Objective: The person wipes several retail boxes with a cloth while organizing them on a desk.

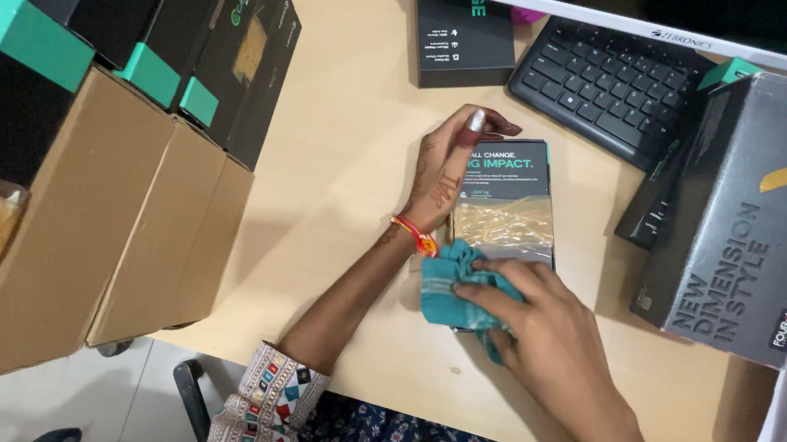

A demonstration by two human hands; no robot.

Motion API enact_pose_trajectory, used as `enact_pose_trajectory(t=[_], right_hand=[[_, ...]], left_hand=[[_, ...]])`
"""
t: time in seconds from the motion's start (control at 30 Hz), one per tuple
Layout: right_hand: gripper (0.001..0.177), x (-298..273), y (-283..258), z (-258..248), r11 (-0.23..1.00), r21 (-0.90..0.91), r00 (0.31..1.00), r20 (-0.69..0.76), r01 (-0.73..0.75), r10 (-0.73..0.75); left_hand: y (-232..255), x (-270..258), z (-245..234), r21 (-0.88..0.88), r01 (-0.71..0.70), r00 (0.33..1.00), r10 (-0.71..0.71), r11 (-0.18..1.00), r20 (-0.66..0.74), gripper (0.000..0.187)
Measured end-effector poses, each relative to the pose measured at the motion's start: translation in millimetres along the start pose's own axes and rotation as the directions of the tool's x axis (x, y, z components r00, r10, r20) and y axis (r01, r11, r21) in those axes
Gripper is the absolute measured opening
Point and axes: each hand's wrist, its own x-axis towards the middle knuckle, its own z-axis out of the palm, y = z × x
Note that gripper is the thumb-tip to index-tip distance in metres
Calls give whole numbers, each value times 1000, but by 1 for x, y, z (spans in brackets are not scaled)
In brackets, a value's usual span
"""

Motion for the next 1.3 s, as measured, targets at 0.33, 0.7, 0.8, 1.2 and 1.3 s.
enact_pose_trajectory(t=[0.33, 0.7, 0.8, 1.2, 1.3], right_hand=[[42, 105, 55, 3, 991, 70, 963, -254, 111, -90], [60, 15, 49, -2, 957, -206, 895, -436, -205, 98], [57, -30, 30, 8, 975, -75, 881, -447, -207, 153], [38, 0, 72, 18, 962, 226, 849, -467, -155, 247], [45, 13, 74, 23, 960, 247, 832, -498, -135, 245]], left_hand=[[-33, 13, -18, -189, -93, 989, 113, 978, 98, 75], [-9, -5, 7, 662, -321, 946, 269, 677, 184, 51], [-7, -1, 10, 749, -281, 950, 286, 600, 127, 34], [-24, -3, 0, 771, -168, 981, 177, 614, 73, 21], [-36, 1, 10, 846, -333, 914, 362, 415, 182, 46]])
